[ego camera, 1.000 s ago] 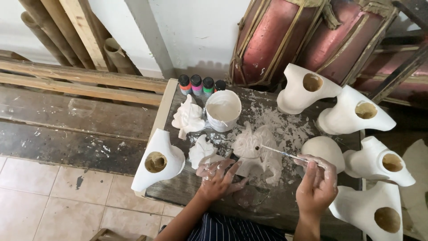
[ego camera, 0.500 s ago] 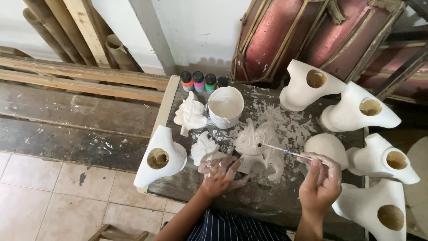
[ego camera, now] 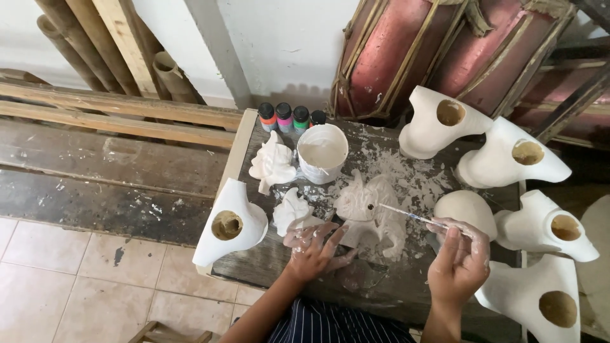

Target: Applying a white coating or paint to a small figurine using a thin stick or brush.

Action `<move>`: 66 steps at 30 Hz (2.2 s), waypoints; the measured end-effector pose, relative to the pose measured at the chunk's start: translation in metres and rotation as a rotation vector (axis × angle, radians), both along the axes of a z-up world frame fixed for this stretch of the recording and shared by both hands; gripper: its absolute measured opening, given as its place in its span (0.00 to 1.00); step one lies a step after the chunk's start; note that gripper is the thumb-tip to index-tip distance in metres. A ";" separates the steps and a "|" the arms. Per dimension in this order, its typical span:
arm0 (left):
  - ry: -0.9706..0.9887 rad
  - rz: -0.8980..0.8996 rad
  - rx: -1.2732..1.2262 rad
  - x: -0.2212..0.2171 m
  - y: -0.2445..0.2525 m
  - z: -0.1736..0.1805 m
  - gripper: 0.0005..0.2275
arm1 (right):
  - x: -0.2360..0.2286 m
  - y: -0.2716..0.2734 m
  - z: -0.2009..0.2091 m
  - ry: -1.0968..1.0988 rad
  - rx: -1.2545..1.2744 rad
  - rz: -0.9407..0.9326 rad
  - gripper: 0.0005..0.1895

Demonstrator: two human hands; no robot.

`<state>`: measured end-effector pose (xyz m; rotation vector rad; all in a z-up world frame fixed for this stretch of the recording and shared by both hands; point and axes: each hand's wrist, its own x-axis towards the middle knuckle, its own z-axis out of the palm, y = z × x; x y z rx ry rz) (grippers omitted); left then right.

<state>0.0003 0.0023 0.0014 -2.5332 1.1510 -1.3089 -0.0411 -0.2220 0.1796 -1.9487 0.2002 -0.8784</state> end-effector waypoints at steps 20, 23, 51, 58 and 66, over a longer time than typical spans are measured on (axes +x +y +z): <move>0.182 -0.090 -0.030 -0.002 -0.005 -0.042 0.36 | -0.007 -0.001 -0.020 -0.044 -0.135 -0.007 0.08; 0.121 -0.069 -0.091 0.001 -0.008 -0.040 0.33 | -0.009 -0.001 -0.020 0.008 -0.129 -0.033 0.09; 0.094 -0.036 -0.101 -0.001 -0.002 -0.013 0.32 | -0.001 -0.004 -0.017 -0.014 -0.099 0.033 0.08; 0.004 -0.018 -0.012 0.000 0.002 0.000 0.30 | -0.004 -0.009 -0.017 -0.021 0.006 0.087 0.07; 0.023 0.014 0.094 -0.002 0.004 0.002 0.39 | -0.005 -0.014 -0.017 0.041 0.032 0.120 0.08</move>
